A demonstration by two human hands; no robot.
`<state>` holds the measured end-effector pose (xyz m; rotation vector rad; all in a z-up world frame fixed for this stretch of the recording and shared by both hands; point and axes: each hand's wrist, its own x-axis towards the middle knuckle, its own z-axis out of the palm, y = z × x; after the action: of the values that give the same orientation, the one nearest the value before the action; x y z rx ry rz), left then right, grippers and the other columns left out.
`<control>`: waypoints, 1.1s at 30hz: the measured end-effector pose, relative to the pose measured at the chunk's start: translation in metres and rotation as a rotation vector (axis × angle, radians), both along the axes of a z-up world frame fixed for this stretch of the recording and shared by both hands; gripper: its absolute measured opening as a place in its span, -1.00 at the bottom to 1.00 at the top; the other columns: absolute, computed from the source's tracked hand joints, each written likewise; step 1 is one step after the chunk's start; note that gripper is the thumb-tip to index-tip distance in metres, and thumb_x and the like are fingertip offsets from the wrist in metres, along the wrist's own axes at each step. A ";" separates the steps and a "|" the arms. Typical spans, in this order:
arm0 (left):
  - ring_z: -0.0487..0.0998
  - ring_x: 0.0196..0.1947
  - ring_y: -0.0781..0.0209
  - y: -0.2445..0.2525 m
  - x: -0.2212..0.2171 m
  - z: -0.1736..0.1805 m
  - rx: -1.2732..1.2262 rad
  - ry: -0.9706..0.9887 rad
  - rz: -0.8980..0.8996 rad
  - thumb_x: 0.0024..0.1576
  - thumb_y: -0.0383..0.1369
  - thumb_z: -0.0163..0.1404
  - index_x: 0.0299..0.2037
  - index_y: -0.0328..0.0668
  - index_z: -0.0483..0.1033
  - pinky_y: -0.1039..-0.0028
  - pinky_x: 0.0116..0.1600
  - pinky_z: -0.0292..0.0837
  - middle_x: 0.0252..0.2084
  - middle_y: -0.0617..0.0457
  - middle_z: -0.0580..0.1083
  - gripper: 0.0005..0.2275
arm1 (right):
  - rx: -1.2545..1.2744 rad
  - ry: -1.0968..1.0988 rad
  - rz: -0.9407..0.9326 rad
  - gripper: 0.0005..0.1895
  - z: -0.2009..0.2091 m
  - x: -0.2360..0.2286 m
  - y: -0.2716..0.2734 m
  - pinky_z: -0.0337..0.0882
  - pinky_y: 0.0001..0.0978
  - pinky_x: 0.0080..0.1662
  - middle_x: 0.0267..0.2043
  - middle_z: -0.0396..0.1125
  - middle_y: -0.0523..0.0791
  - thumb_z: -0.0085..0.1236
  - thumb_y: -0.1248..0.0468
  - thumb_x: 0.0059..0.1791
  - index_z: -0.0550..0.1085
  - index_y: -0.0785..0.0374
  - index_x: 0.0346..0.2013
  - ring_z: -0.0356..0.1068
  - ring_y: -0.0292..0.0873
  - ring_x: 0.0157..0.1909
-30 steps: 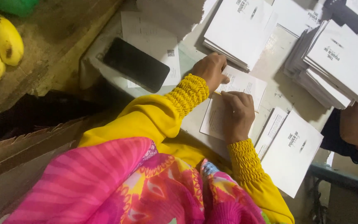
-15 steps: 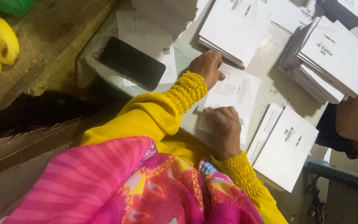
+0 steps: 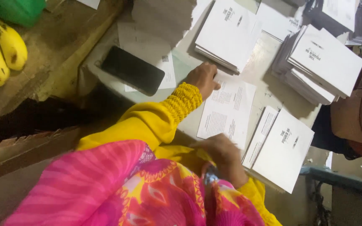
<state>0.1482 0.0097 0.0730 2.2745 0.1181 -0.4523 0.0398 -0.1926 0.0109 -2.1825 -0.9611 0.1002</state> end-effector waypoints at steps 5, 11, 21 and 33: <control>0.48 -0.02 -0.02 -0.009 -0.027 -0.053 -0.031 -0.450 0.016 0.02 -0.34 0.21 -0.08 -0.22 0.29 0.27 0.09 0.46 -0.12 -0.10 0.35 -0.63 | 0.075 0.269 -0.426 -0.63 0.036 0.010 -0.002 0.37 -0.18 0.05 -0.21 0.42 -0.09 0.35 0.29 -0.25 0.54 0.17 -0.16 0.43 -0.05 -0.12; 0.43 -0.11 0.01 -0.009 -0.108 -0.099 0.045 -1.085 -0.242 0.11 -0.44 0.09 -0.19 -0.27 0.43 0.25 0.03 0.35 -0.26 -0.05 0.36 -0.86 | 0.048 0.366 -0.594 -0.81 0.046 0.050 0.020 0.42 -0.16 -0.01 -0.29 0.42 -0.07 0.15 0.48 -0.10 0.57 0.21 -0.25 0.45 -0.06 -0.17; 0.53 0.01 -0.03 -0.025 -0.152 -0.151 -0.166 -1.231 -0.170 0.09 -0.28 0.09 -0.19 -0.22 0.56 0.11 0.22 0.36 -0.09 -0.11 0.51 -0.80 | -0.220 0.042 -0.499 -0.93 0.022 0.121 0.054 0.49 -0.34 -0.15 -0.30 0.37 -0.12 0.27 0.40 -0.10 0.55 0.20 -0.36 0.43 -0.13 -0.21; 0.52 0.02 -0.19 -0.003 -0.157 -0.113 -0.224 -1.104 -0.315 0.11 -0.55 0.03 -0.12 -0.48 0.53 0.06 0.19 0.37 -0.08 -0.26 0.51 -0.83 | 0.075 -0.248 -0.518 -0.93 0.021 0.122 0.058 0.44 -0.39 -0.23 -0.30 0.37 -0.04 0.15 0.51 -0.09 0.48 0.33 -0.35 0.36 -0.13 -0.28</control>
<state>-0.0091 0.0068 -0.0404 2.0188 -0.8028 0.6375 0.1623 -0.1342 0.0318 -2.3359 -0.4874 -0.4520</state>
